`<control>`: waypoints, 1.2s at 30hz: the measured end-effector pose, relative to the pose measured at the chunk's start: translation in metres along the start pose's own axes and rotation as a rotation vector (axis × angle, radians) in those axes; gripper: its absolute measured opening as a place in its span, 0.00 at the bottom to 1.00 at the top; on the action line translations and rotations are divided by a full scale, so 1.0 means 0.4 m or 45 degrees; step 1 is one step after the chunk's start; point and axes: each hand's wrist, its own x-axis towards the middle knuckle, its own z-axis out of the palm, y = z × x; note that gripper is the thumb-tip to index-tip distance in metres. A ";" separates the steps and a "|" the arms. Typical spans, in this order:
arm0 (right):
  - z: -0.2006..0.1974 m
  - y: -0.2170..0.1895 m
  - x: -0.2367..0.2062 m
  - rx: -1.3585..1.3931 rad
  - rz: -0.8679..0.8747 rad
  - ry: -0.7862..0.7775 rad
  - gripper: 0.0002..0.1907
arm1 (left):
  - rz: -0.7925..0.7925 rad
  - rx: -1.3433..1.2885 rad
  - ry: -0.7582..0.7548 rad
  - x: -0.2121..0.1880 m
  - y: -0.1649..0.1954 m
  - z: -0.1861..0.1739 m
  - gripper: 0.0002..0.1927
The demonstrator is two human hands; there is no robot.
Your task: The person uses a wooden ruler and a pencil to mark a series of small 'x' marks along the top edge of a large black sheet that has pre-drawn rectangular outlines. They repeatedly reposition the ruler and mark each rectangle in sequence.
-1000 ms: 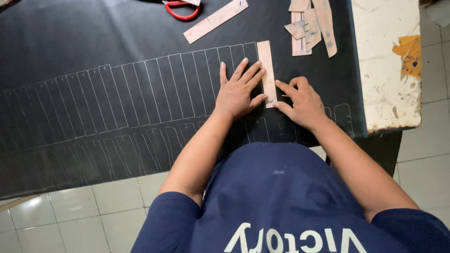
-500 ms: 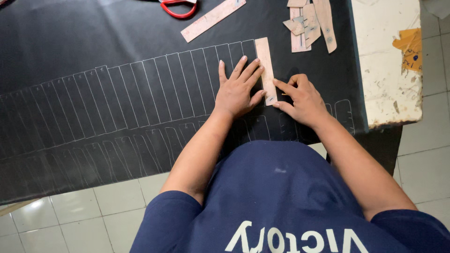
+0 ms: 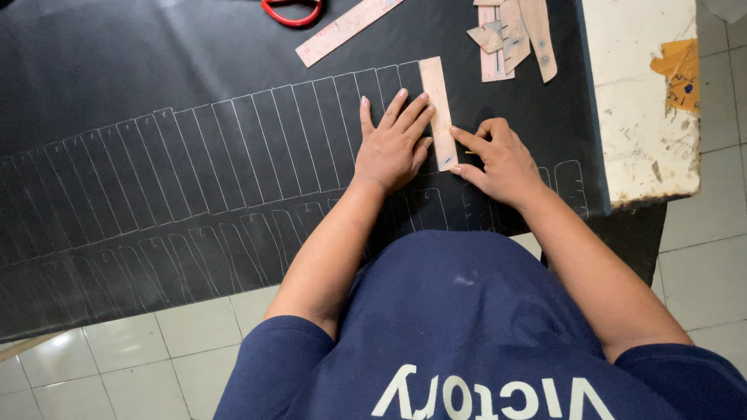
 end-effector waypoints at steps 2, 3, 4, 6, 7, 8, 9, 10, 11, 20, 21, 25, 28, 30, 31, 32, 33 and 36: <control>-0.001 0.000 -0.001 0.001 -0.011 0.006 0.32 | -0.002 0.003 -0.003 -0.001 0.001 -0.003 0.27; -0.001 0.000 -0.001 -0.005 -0.014 0.007 0.32 | -0.003 0.002 -0.010 -0.001 0.002 -0.004 0.27; -0.001 0.000 -0.002 -0.011 -0.017 0.009 0.32 | -0.005 0.001 -0.017 0.000 0.003 -0.005 0.27; 0.002 0.000 -0.004 -0.020 -0.019 0.008 0.32 | -0.008 0.008 -0.034 -0.001 0.004 -0.007 0.27; 0.003 0.000 -0.004 -0.024 -0.018 0.005 0.32 | -0.009 0.015 -0.043 0.000 0.006 -0.010 0.28; 0.003 0.000 -0.005 -0.027 -0.016 0.003 0.32 | -0.010 0.023 -0.053 0.001 0.007 -0.012 0.28; 0.004 0.001 -0.005 -0.031 -0.021 0.008 0.32 | -0.016 0.008 -0.076 0.003 0.007 -0.013 0.30; 0.005 0.001 -0.004 -0.034 -0.026 0.014 0.32 | -0.022 -0.006 -0.098 0.006 0.007 -0.016 0.32; 0.005 0.002 -0.003 -0.038 -0.031 0.020 0.32 | -0.029 -0.021 -0.120 0.008 0.007 -0.019 0.34; 0.011 0.013 0.006 -0.027 0.010 -0.041 0.32 | 0.019 -0.049 -0.079 0.009 -0.002 -0.024 0.37; 0.008 0.016 0.012 0.055 0.002 -0.031 0.28 | 0.022 -0.052 -0.070 0.009 -0.003 -0.023 0.37; -0.019 0.022 0.074 0.246 0.007 0.127 0.12 | 0.021 -0.050 -0.047 0.007 -0.009 -0.021 0.37; -0.055 0.025 0.138 0.207 -0.083 0.287 0.08 | 0.018 -0.041 -0.054 0.008 -0.010 -0.017 0.37; -0.059 0.013 0.192 0.265 -0.116 0.337 0.09 | 0.015 -0.031 -0.060 0.009 -0.013 -0.017 0.37; -0.059 0.009 0.219 0.346 -0.096 0.339 0.10 | 0.013 -0.028 -0.063 0.010 -0.014 -0.017 0.37; -0.060 0.006 0.244 0.427 -0.076 0.343 0.11 | 0.012 -0.025 -0.064 0.012 -0.014 -0.017 0.38; -0.059 0.002 0.266 0.520 -0.040 0.309 0.11 | 0.008 -0.021 -0.075 0.014 -0.014 -0.017 0.38; -0.046 -0.009 0.319 0.734 0.057 0.221 0.12 | -0.002 -0.012 -0.095 0.014 -0.016 -0.022 0.38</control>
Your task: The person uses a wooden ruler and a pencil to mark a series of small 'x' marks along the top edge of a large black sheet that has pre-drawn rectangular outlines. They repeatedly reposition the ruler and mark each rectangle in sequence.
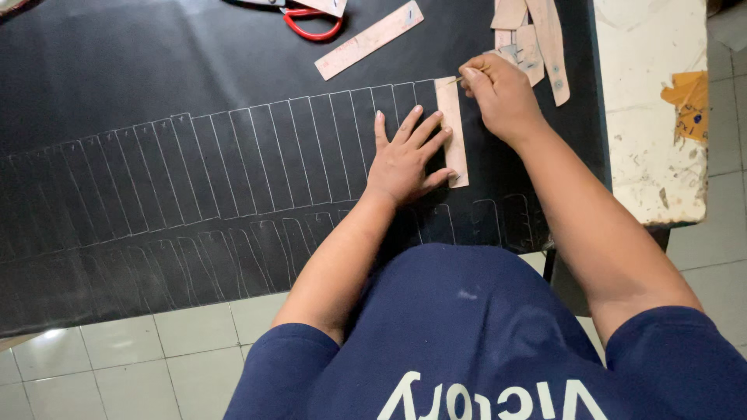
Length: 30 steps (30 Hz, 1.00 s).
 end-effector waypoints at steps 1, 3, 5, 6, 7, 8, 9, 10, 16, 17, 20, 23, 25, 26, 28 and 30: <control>0.006 0.000 0.013 0.027 0.032 -0.009 0.12 | 0.002 0.000 0.000 0.000 -0.002 -0.002 0.38; 0.018 0.000 0.033 0.067 0.076 -0.023 0.13 | -0.003 -0.003 -0.010 0.001 -0.003 -0.005 0.38; 0.027 0.000 0.047 0.095 0.098 -0.032 0.13 | -0.014 -0.007 -0.030 0.003 -0.004 -0.007 0.38; 0.030 0.000 0.050 0.098 0.096 -0.037 0.13 | -0.016 -0.009 -0.029 0.003 -0.005 -0.007 0.38; 0.033 -0.002 0.053 0.102 0.093 -0.043 0.13 | -0.018 -0.011 -0.028 0.004 -0.006 -0.007 0.38; 0.036 -0.004 0.055 0.105 0.090 -0.050 0.13 | -0.021 -0.012 -0.027 0.003 -0.007 -0.007 0.38; 0.035 -0.003 0.056 -0.037 0.006 -0.032 0.12 | -0.015 -0.011 -0.024 0.003 -0.008 -0.007 0.38; 0.030 0.000 0.056 -0.178 -0.079 -0.016 0.12 | -0.009 -0.010 -0.020 0.004 -0.010 -0.006 0.38; 0.015 0.000 0.049 -0.471 -0.263 0.107 0.11 | -0.013 -0.006 -0.010 0.001 -0.018 -0.003 0.37; 0.011 -0.001 0.046 -0.400 -0.200 0.088 0.11 | -0.015 -0.008 -0.012 0.001 -0.016 -0.002 0.37; 0.011 -0.003 0.046 -0.241 -0.153 0.046 0.11 | -0.010 -0.018 -0.006 0.002 -0.015 0.000 0.38; 0.030 -0.001 0.048 -0.016 -0.104 0.002 0.11 | -0.007 -0.006 0.013 -0.001 -0.014 0.000 0.38; 0.029 0.004 0.045 -0.117 -0.147 0.006 0.11 | -0.011 -0.006 -0.003 -0.002 -0.013 0.000 0.38; 0.027 0.007 0.044 -0.169 -0.170 0.008 0.10 | -0.013 -0.006 -0.009 -0.002 -0.013 0.000 0.38; 0.015 0.014 0.038 -0.392 -0.273 0.081 0.09 | -0.017 -0.013 -0.021 -0.002 -0.012 -0.001 0.38; 0.007 0.017 0.039 -0.526 -0.338 0.121 0.08 | -0.017 -0.017 -0.017 0.003 -0.014 -0.004 0.38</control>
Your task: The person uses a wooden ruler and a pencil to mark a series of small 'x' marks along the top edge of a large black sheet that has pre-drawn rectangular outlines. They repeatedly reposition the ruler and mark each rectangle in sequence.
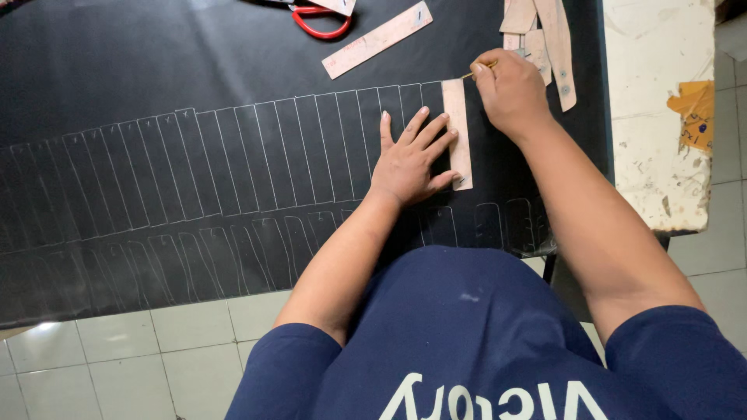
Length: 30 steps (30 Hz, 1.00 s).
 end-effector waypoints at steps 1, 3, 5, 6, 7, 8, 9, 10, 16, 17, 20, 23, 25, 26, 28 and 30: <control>-0.003 0.003 -0.005 -0.020 -0.009 0.000 0.08 | 0.001 -0.003 0.004 -0.002 0.001 -0.001 0.38; -0.004 0.008 -0.016 -0.043 -0.020 0.006 0.08 | 0.001 -0.006 -0.003 -0.002 0.005 -0.002 0.38; 0.001 0.005 -0.022 -0.040 -0.031 0.021 0.08 | -0.004 0.005 -0.021 -0.003 0.004 -0.004 0.38; 0.003 0.002 -0.029 -0.039 -0.046 0.014 0.08 | -0.008 0.008 -0.031 -0.004 0.004 -0.005 0.38; 0.002 -0.002 -0.036 -0.040 -0.061 0.007 0.08 | -0.010 0.009 -0.040 -0.002 0.004 -0.005 0.38; -0.002 -0.006 -0.046 -0.042 -0.075 0.000 0.08 | -0.012 0.011 -0.049 -0.002 0.005 -0.004 0.39; -0.008 -0.013 -0.064 -0.036 -0.037 -0.033 0.08 | -0.016 0.003 -0.051 -0.003 0.007 -0.003 0.39; -0.017 -0.023 -0.089 -0.031 0.001 -0.065 0.08 | -0.018 -0.004 -0.051 -0.003 0.007 -0.003 0.39; -0.092 -0.122 -0.283 0.035 0.181 -0.241 0.10 | -0.013 -0.034 -0.013 -0.008 0.004 0.001 0.39; -0.103 -0.137 -0.311 0.052 0.214 -0.272 0.10 | -0.010 -0.040 -0.006 -0.010 0.003 0.003 0.39; -0.122 -0.164 -0.367 0.086 0.220 -0.263 0.10 | 0.002 -0.043 0.004 -0.013 0.003 0.011 0.38; -0.124 -0.171 -0.387 0.099 0.219 -0.238 0.09 | 0.009 -0.035 0.023 -0.014 0.007 0.016 0.38; -0.124 -0.174 -0.394 0.097 0.234 -0.233 0.09 | 0.005 -0.027 0.006 -0.014 0.010 0.017 0.38; -0.124 -0.175 -0.398 0.094 0.242 -0.232 0.09 | 0.002 -0.023 -0.002 -0.016 0.012 0.017 0.38; -0.123 -0.177 -0.403 0.089 0.258 -0.235 0.09 | -0.005 -0.016 0.000 -0.019 0.016 0.017 0.38; -0.125 -0.179 -0.408 0.084 0.278 -0.249 0.09 | -0.009 -0.014 -0.010 -0.022 0.021 0.020 0.38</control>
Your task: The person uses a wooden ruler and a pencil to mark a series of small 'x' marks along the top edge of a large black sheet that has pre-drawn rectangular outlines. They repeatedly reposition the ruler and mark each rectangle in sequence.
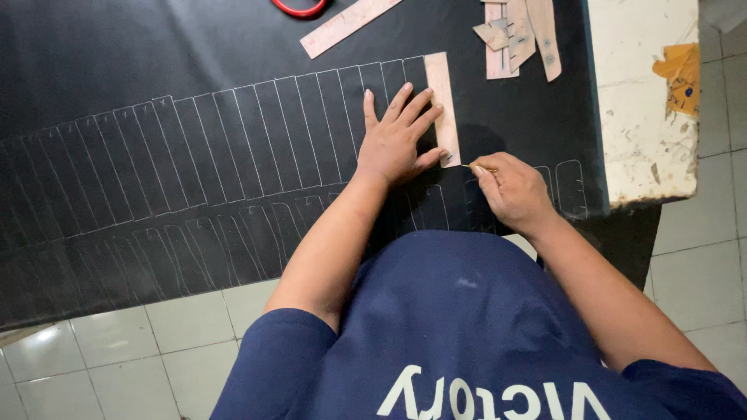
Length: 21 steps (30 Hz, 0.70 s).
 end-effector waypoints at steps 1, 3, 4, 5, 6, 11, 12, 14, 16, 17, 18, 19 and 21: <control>0.001 -0.001 -0.001 0.008 -0.026 0.008 0.09 | 0.001 0.004 -0.010 0.000 -0.001 0.001 0.38; 0.005 -0.004 -0.003 0.026 -0.080 0.020 0.09 | 0.002 0.014 -0.011 -0.004 -0.003 0.002 0.38; 0.010 -0.006 -0.003 0.048 -0.062 0.003 0.09 | 0.004 0.018 -0.001 -0.007 -0.004 0.003 0.38; 0.020 -0.010 -0.003 0.070 -0.043 -0.015 0.09 | 0.006 0.022 0.009 -0.011 -0.003 0.005 0.38; 0.027 -0.013 -0.004 0.091 -0.025 -0.033 0.09 | 0.007 0.014 0.008 -0.013 -0.001 0.006 0.38; 0.051 -0.014 -0.028 0.122 0.024 0.048 0.09 | 0.005 -0.018 0.001 -0.026 0.001 -0.011 0.38; 0.052 -0.011 -0.038 0.125 0.068 0.077 0.08 | 0.001 -0.018 -0.016 -0.028 0.002 -0.018 0.38; 0.049 0.007 -0.046 0.058 0.003 0.158 0.08 | -0.023 -0.009 -0.049 -0.035 0.006 -0.035 0.39; 0.054 0.026 -0.054 -0.042 0.001 0.206 0.07 | -0.054 0.004 -0.085 -0.050 0.014 -0.052 0.38; 0.057 0.037 -0.056 -0.114 0.031 0.221 0.07 | -0.067 0.011 -0.098 -0.052 0.019 -0.060 0.38; 0.060 0.047 -0.060 -0.186 0.063 0.237 0.07 | -0.074 0.009 -0.081 -0.056 0.026 -0.066 0.38; 0.063 0.057 -0.062 -0.228 0.058 0.231 0.07 | -0.082 0.006 -0.063 -0.062 0.033 -0.071 0.37; 0.075 0.072 -0.071 -0.311 0.055 0.219 0.08 | -0.060 -0.042 -0.007 -0.080 0.024 -0.083 0.37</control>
